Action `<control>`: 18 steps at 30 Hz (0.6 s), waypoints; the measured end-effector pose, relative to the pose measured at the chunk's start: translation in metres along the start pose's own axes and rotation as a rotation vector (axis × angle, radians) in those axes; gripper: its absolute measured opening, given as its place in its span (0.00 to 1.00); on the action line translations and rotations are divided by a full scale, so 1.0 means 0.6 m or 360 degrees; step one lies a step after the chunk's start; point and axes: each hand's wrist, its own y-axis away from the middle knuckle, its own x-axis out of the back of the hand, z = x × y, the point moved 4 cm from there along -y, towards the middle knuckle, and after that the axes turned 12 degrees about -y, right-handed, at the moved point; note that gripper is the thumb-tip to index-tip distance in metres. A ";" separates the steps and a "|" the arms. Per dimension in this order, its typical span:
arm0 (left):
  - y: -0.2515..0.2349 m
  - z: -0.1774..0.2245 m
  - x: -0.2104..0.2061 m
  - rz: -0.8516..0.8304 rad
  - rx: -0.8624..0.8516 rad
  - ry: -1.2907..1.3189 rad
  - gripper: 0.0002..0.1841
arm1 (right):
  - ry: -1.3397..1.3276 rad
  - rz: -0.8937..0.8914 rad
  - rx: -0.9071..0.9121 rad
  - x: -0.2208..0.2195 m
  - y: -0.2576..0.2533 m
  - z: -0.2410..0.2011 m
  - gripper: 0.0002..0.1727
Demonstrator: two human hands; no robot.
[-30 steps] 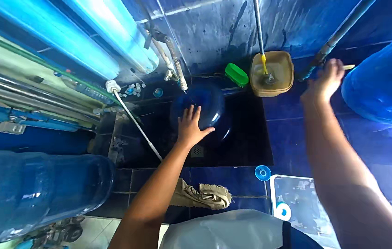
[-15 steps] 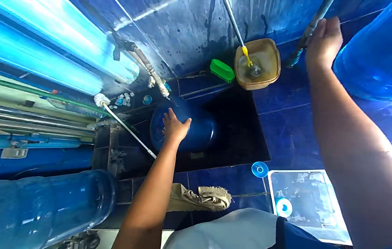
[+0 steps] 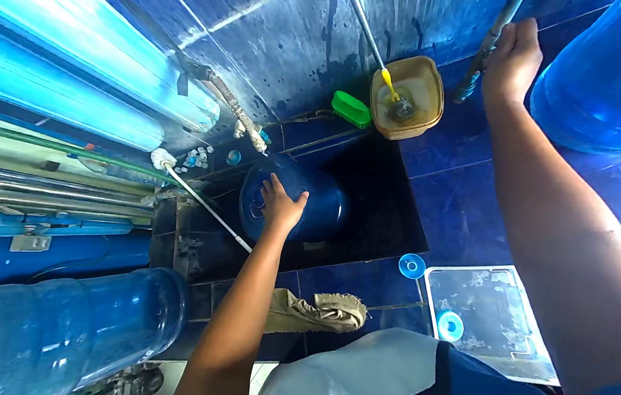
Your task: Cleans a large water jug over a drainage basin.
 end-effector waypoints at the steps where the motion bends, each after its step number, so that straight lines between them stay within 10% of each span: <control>1: 0.011 -0.002 -0.005 0.0041 -0.0091 -0.0021 0.57 | 0.0006 -0.0003 0.0003 0.000 0.000 0.000 0.24; 6: 0.033 -0.067 -0.008 0.0153 -0.0648 0.0176 0.54 | 0.0019 -0.0018 0.0025 -0.001 -0.006 0.009 0.24; 12: -0.014 -0.097 0.006 -0.0024 -0.0089 -0.0032 0.58 | -0.0010 -0.0018 -0.0012 -0.003 -0.007 0.009 0.24; 18: 0.030 -0.174 0.009 -0.0217 -0.0886 -0.0101 0.53 | -0.0013 -0.0033 0.0002 -0.002 -0.005 0.008 0.24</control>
